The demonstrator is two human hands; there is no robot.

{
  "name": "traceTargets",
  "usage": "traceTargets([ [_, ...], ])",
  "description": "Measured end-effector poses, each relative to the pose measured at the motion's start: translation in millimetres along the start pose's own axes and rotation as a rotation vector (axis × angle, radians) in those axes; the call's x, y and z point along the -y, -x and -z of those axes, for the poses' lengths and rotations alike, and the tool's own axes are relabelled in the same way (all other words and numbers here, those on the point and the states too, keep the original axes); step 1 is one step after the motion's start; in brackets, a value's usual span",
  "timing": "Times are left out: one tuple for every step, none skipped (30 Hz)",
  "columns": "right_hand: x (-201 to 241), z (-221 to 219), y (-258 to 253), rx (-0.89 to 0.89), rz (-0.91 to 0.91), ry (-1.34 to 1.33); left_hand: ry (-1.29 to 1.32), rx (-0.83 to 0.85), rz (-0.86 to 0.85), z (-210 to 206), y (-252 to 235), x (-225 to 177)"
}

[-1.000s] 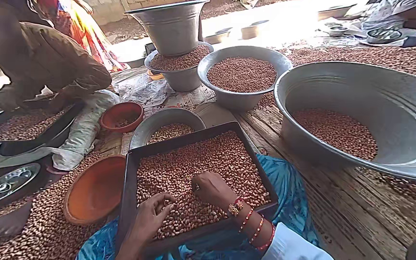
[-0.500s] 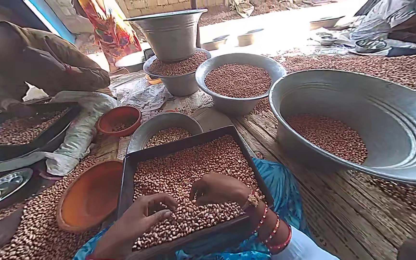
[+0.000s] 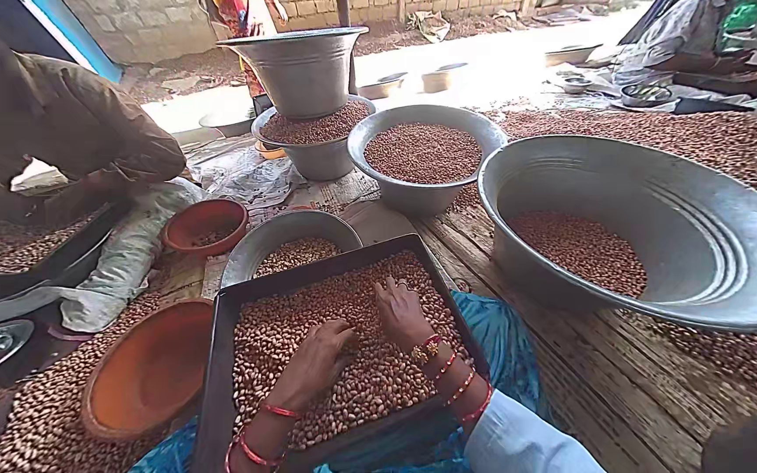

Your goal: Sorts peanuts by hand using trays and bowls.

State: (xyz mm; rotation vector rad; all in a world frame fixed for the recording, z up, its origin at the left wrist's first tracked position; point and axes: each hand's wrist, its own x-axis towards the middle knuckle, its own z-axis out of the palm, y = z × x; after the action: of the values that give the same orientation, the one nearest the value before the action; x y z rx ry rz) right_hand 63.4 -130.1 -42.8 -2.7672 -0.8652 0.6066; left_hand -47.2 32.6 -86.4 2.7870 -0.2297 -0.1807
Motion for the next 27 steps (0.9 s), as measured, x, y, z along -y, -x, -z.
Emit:
traceTargets([
  [11, -9, 5, 0.033, 0.052, -0.016, -0.022, -0.006, 0.037, 4, 5, 8],
  [22, -18, 12, 0.068, 0.115, -0.027, -0.044, -0.018, 0.076, 9, 11, 15],
  [32, -26, 18, 0.104, 0.192, -0.041, -0.071, -0.029, 0.122, 15, 17, 22],
  [40, -32, 22, 0.133, 0.287, -0.063, -0.099, -0.030, 0.177, 20, 22, 29],
  [43, -38, 23, 0.144, 0.398, -0.107, -0.116, -0.015, 0.247, 27, 27, 35],
  [45, -39, 21, 0.140, 0.486, -0.170, -0.132, 0.000, 0.312, 34, 30, 39],
  [45, -35, 17, 0.122, 0.543, -0.226, -0.145, 0.016, 0.372, 41, 34, 43],
  [44, -27, 10, 0.089, 0.563, -0.261, -0.161, 0.015, 0.419, 48, 38, 46],
  [40, -17, 1, 0.024, 0.551, -0.265, -0.173, -0.002, 0.451, 53, 40, 49],
  [36, -7, -9, -0.056, 0.508, -0.231, -0.180, -0.037, 0.470, 58, 40, 50],
  [31, 3, -20, -0.123, 0.449, -0.175, -0.173, -0.091, 0.472, 62, 39, 49],
  [27, 11, -32, -0.173, 0.394, -0.122, -0.156, -0.144, 0.473, 66, 37, 48],
  [23, 16, -43, -0.203, 0.354, -0.077, -0.135, -0.198, 0.465, 69, 35, 46],
  [20, 17, -53, -0.219, 0.330, -0.039, -0.117, -0.247, 0.455, 70, 33, 44],
  [18, 16, -63, -0.230, 0.325, -0.008, -0.103, -0.302, 0.440, 70, 28, 42],
  [15, 14, -70, -0.236, 0.333, 0.012, -0.091, -0.347, 0.427, 69, 23, 39],
  [13, 11, -76, -0.242, 0.345, 0.019, -0.082, -0.379, 0.415, 66, 18, 37],
  [12, 8, -80, -0.250, 0.358, 0.022, -0.074, -0.394, 0.410, 64, 12, 36],
  [12, 7, -82, -0.252, 0.366, 0.023, -0.066, -0.390, 0.417, 62, 7, 33],
  [13, 6, -82, -0.253, 0.366, 0.025, -0.067, -0.380, 0.423, 59, 2, 31],
  [14, 5, -82, -0.253, 0.358, 0.024, -0.072, -0.368, 0.422, 55, -2, 30],
  [14, 4, -82, -0.257, 0.350, 0.023, -0.080, -0.358, 0.415, 52, -7, 30],
  [14, 2, -82, -0.260, 0.343, 0.022, -0.089, -0.347, 0.409, 48, -11, 30],
  [15, 1, -82, -0.262, 0.336, 0.020, -0.100, -0.334, 0.406, 45, -15, 31],
  [15, 1, -82, -0.257, 0.328, 0.019, -0.111, -0.321, 0.401, 41, -19, 33],
  [16, 1, -82, -0.253, 0.321, 0.019, -0.131, -0.321, 0.387, 37, -22, 36],
  [16, 1, -82, -0.253, 0.319, 0.021, -0.156, -0.328, 0.371, 32, -24, 39],
])
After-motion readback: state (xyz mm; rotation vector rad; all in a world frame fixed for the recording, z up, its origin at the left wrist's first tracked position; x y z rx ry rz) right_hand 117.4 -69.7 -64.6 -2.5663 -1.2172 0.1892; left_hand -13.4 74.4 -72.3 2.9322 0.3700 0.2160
